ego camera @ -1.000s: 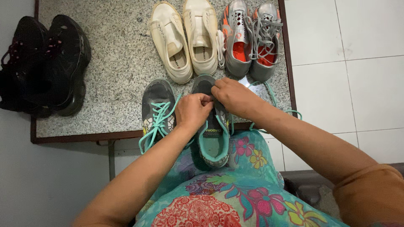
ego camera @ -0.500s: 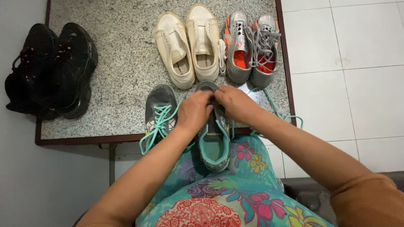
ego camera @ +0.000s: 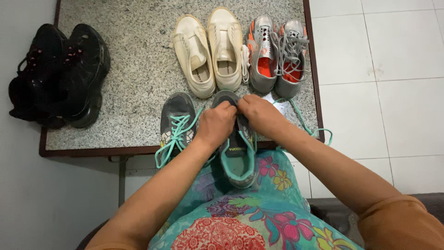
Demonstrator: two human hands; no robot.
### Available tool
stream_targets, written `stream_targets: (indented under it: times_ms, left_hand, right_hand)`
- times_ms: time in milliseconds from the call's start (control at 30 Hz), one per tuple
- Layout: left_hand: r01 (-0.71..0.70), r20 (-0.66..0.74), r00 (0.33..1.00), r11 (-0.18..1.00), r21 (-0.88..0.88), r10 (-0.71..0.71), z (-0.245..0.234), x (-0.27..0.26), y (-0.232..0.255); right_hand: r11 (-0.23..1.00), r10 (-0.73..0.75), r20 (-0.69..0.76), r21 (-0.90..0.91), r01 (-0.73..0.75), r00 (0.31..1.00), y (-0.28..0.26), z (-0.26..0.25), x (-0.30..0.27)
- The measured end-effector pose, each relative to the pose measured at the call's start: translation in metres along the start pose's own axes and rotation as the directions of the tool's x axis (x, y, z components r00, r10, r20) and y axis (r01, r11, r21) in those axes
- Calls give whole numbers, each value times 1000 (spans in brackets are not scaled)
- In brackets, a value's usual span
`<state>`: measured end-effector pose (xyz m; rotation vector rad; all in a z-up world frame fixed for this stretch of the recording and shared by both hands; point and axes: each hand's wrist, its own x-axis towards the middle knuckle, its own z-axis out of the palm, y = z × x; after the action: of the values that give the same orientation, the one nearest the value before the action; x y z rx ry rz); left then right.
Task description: The person threads a light green shoelace through the eyelets of a pair of grey sneakers and ties the laces. The shoes are placed on a low table with other footwear nearby.
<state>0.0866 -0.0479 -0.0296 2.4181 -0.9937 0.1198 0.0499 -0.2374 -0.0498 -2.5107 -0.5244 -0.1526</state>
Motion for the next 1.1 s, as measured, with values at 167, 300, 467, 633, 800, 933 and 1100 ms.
stream_targets:
  times_ms: [167, 300, 467, 633, 800, 933, 1100]
  left_hand:
    - [-43, -6, 999, 999, -19, 43, 1, -1, -4]
    - [-52, 0, 999, 998, -48, 52, -2, 0, -3]
    - [-59, 0, 998, 988, -142, 60, -5, -5, -4]
    - [105, 39, 994, 988, -113, -101, -3, -2, -6]
    - [203, 85, 977, 976, -85, -196, -6, -4, -11]
    - [279, 157, 952, 957, -86, -263, -6, -3, -7]
    - [268, 162, 954, 961, -74, -253, -7, -1, -6]
  right_hand:
    - [998, -46, -40, -43, 44, 998, 1, 9, 5]
    - [997, 59, -13, -40, -60, 998, -1, 7, 5]
    - [993, -19, 13, 114, 17, 1000, 1, -10, 2]
    - [990, -60, 45, 134, 54, 997, 1, -21, 0]
    - [989, -12, -86, 144, 25, 996, -2, -14, -8]
    - [989, 19, -143, 145, 2, 990, -3, -13, -13]
    - [990, -28, -128, 133, 45, 991, -3, -15, -7]
